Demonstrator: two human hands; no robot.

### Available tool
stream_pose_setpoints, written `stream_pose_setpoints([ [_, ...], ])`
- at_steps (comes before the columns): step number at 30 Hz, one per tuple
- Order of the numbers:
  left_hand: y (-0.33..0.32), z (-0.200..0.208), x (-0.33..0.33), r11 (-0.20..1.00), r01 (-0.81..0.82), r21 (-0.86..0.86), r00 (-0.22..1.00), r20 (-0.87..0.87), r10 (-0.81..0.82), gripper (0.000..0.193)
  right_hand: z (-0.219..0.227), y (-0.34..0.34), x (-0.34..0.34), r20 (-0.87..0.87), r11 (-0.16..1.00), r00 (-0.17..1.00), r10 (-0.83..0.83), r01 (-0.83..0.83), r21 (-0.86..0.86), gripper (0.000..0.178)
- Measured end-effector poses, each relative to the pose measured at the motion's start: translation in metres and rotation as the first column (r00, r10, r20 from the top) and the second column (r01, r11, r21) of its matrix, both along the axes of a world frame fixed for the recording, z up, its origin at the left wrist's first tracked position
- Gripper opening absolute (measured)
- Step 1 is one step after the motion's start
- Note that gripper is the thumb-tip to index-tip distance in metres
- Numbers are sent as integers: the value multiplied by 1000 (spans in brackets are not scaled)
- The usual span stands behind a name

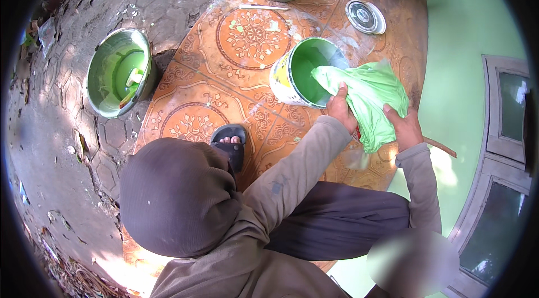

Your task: The person sits on a tiled floor and stirs green paint in a bucket using a wooden stick. They then pick up a green cloth, dip it into the paint, and squeeze it to mix the paint into the fabric.

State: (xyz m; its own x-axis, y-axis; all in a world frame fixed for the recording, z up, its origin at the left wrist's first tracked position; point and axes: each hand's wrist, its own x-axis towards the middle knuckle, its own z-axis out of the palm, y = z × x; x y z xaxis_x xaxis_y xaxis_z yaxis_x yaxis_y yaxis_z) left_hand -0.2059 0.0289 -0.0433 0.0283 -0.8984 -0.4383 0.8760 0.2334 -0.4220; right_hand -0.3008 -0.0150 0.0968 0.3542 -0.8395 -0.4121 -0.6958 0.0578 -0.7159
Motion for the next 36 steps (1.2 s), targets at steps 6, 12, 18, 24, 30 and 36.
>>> stream_pose_setpoints([
  [6,-1,11,17,999,-36,35,996,80,33,32,10,18,5,231,971,966,-118,64,228,46],
  [12,-1,25,25,972,23,234,988,144,-59,26,12,26,28,-31,812,919,393,-363,-457,65],
  [18,-9,-2,23,972,86,220,978,165,-124,23,11,6,6,-249,702,755,606,-656,-278,58],
  [24,-9,-7,20,977,81,196,964,233,-127,25,30,1,21,78,895,897,434,-440,76,41],
  [30,-14,-8,7,987,87,139,971,208,-115,29,-36,-22,34,-461,933,840,288,-355,-63,51],
  [36,-9,-14,18,993,98,59,987,118,-105,31,-46,-15,30,-495,890,754,432,-444,101,42],
])
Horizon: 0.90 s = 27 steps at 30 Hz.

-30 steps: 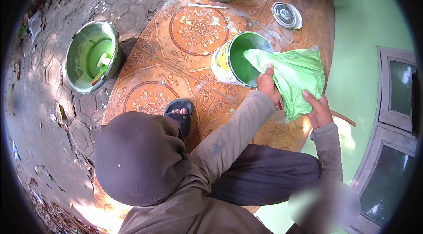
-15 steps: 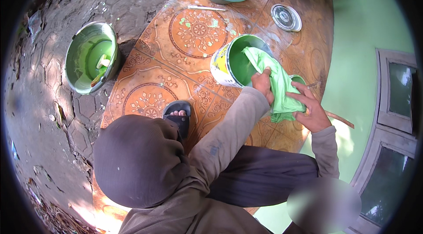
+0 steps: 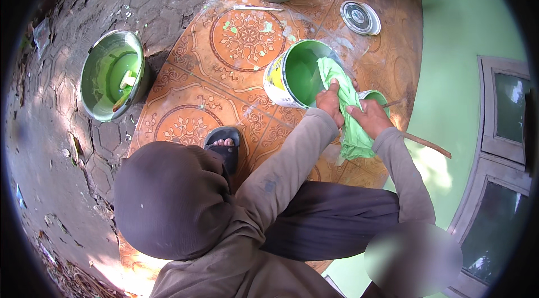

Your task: The person sits on a tiled floor and stirs green paint in a bucket using a wooden stick. They then pick up a green cloth, dip it into the paint, and squeeze it to mix the paint into the fabric.

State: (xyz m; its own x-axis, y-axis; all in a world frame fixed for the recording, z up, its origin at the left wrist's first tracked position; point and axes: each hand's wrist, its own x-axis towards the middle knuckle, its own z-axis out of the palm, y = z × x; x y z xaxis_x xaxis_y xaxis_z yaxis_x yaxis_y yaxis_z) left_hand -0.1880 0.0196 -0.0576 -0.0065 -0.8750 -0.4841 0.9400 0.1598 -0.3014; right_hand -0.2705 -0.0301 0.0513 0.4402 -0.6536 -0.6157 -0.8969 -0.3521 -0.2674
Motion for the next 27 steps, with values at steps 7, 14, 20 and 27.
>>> stream_pose_setpoints([
  [7,-1,-3,6,1000,-22,8,999,-39,23,29,28,11,7,-15,999,1000,18,-18,38,44],
  [14,-3,2,7,999,-24,24,997,-67,25,28,22,5,-15,78,992,997,-17,7,126,40],
  [20,-5,5,13,989,-51,136,986,-150,71,23,38,24,-1,52,970,974,221,-215,-111,32],
  [27,-9,-20,9,985,-127,-119,960,-263,92,27,43,41,9,-156,869,936,314,-350,-350,30],
])
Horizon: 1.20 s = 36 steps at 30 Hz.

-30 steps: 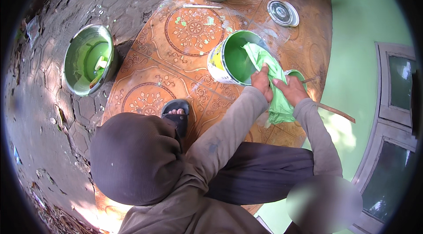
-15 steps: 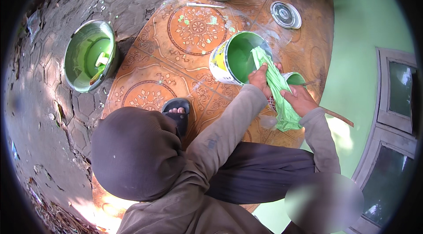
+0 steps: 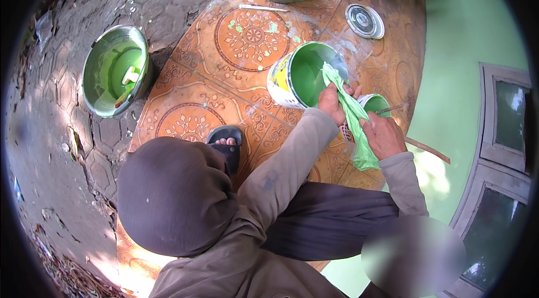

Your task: The person sits on a tiled floor and stirs green paint in a bucket using a wooden stick. They then pick up a green cloth, dip it into the paint, and squeeze it to mix the paint into the fabric.

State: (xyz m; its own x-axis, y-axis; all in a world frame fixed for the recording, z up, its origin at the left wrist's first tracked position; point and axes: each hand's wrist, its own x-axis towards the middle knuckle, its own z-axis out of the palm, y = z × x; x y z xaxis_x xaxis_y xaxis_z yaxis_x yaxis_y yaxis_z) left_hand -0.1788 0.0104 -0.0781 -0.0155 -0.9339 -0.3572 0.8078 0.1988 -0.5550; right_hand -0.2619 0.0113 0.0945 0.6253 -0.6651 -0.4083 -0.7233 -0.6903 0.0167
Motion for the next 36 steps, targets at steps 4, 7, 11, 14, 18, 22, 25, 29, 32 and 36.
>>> stream_pose_setpoints([
  [4,4,24,-8,992,42,116,995,81,-52,29,-8,-5,-2,-30,990,999,24,-28,-138,27],
  [7,12,44,-6,979,57,193,974,204,-97,32,-9,-3,5,-66,971,996,66,-80,-226,23],
  [11,10,40,0,934,112,338,881,401,-250,28,-16,3,13,-113,951,978,175,-197,-238,16],
  [14,9,27,-1,925,73,374,910,354,-214,23,-24,7,6,-72,941,961,268,-277,-195,13],
  [18,7,28,3,938,56,343,897,396,-198,24,-16,10,7,-65,933,956,287,-294,-209,12],
  [22,7,29,6,932,62,357,900,383,-207,22,-14,15,7,-68,922,949,308,-315,-226,13],
  [25,7,26,7,937,52,345,895,401,-197,17,-13,21,7,-39,919,946,323,-323,-227,14],
  [29,5,21,7,934,83,348,890,396,-227,14,-13,23,0,-20,911,939,344,-338,-234,16],
  [32,5,21,9,938,76,338,898,386,-211,12,-15,24,1,-9,909,937,349,-340,-239,17],
  [36,2,19,11,964,63,257,939,313,-144,13,-9,25,5,58,961,973,225,-212,-175,19],
])
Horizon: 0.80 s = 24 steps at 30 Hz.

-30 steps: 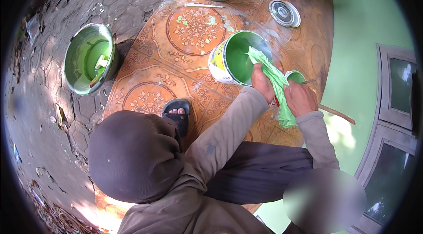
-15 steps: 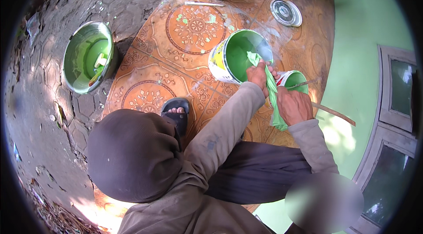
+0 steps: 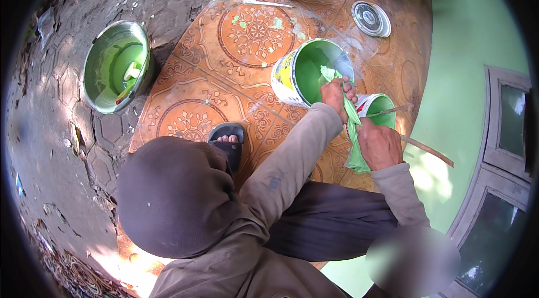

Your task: The person sits on a tiled floor and stirs green paint in a bucket using a wooden stick. They then pick up a green cloth, dip it into the paint, and squeeze it to mix the paint into the fabric.

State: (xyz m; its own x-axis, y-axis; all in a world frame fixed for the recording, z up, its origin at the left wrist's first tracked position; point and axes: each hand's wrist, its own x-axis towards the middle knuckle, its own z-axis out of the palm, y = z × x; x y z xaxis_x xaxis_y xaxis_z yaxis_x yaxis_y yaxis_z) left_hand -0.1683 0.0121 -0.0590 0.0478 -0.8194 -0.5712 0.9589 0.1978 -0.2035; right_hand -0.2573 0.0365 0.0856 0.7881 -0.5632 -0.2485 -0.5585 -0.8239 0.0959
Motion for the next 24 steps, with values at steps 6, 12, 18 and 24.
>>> stream_pose_setpoints([
  [6,3,0,-6,970,-106,-221,988,-138,76,29,-5,-23,-14,86,902,936,-341,300,309,26],
  [12,2,-4,-21,965,-186,-186,978,-130,164,36,-6,-34,-21,166,698,807,-566,363,617,28],
  [18,-1,-12,-20,973,-208,-100,967,-171,189,31,1,-30,-17,97,660,820,-564,377,650,28],
  [24,-6,-20,-15,978,-206,-31,932,-311,186,23,11,-23,-2,60,699,855,-515,379,607,28],
])
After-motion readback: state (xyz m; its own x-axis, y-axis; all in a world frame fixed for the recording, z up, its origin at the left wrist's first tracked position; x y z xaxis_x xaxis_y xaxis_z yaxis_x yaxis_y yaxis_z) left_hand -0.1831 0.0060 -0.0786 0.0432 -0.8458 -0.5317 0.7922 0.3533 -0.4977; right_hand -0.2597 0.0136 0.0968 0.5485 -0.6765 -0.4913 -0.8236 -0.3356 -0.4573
